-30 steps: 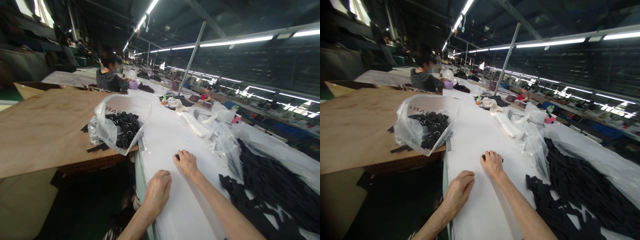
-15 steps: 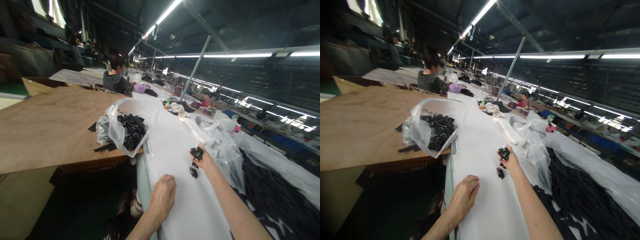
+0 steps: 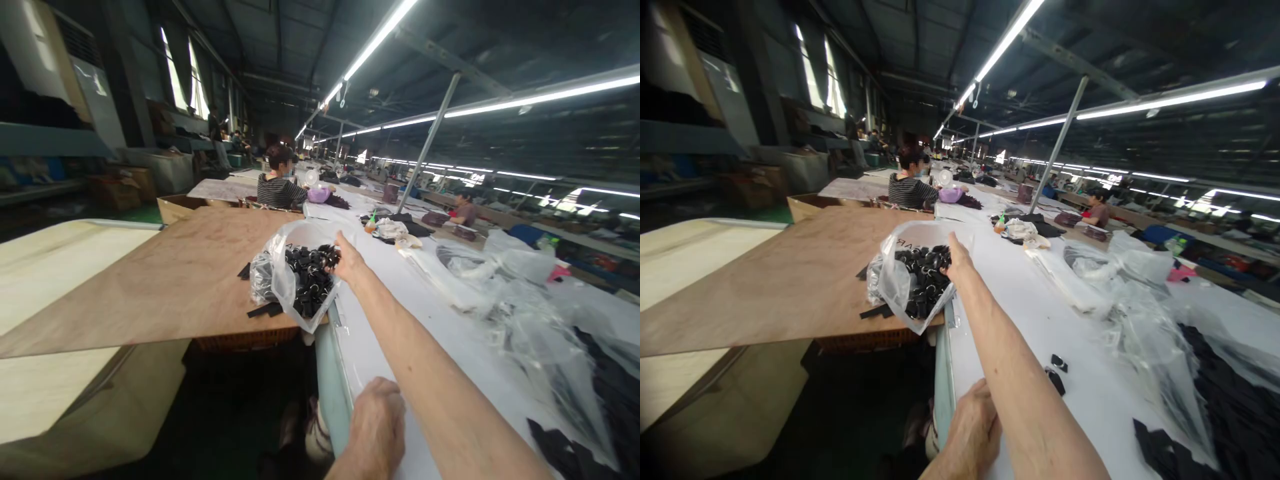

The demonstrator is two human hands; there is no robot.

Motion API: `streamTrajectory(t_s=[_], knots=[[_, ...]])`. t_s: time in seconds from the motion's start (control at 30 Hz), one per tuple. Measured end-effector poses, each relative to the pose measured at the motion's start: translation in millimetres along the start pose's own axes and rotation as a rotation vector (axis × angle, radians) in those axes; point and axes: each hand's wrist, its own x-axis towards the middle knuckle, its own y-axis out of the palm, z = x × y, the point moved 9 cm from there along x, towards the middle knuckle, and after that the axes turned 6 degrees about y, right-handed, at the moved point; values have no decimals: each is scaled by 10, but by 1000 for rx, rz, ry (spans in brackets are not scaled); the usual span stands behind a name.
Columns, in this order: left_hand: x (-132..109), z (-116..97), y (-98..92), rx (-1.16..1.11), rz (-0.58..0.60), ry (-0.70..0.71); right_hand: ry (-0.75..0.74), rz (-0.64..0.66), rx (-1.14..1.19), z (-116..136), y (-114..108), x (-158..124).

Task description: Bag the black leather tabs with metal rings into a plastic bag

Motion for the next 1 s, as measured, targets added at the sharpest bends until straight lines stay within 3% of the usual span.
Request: streamTrajectory(t_s=[0.07,0.17,0.33,0.4,0.5,0.57,0.67,0.73,0.83,1.0], knots=[[0,-7,-5,8,14,-2,-34,-16,-25,-33,-14,14],[-2,2,-8,14,16,-21,-116,5,-67,36,-233,-109],[17,-23,-27,-21,-8,-42,-256,-24,-220,257,-989,-535],[-13,-65,-205,-22,-123,-17,-293,-90,-316,260,-1404,-785],[-249,7,-699,-18,-405,-61,-316,-204,-507,134,-2091,-1195],[-526,257,-1013,-89,-546,-250,-362,-344,-902,50,-2507,-1452],[-884,692,-1293,-268,-608,-554,-293,-399,-1193,-194,-2951,-1649],[-934,885,-1441,-339,-636,-644,-308,-419,-1372,-258,-3032,-1709],[-714,1058,-1578,-398,-646,-687,-324,-414,-1673,-235,-2987,-1653],[-245,1186,-1592,-363,-469,-737,-228,-412,-1723,-114,-3057,-1508]])
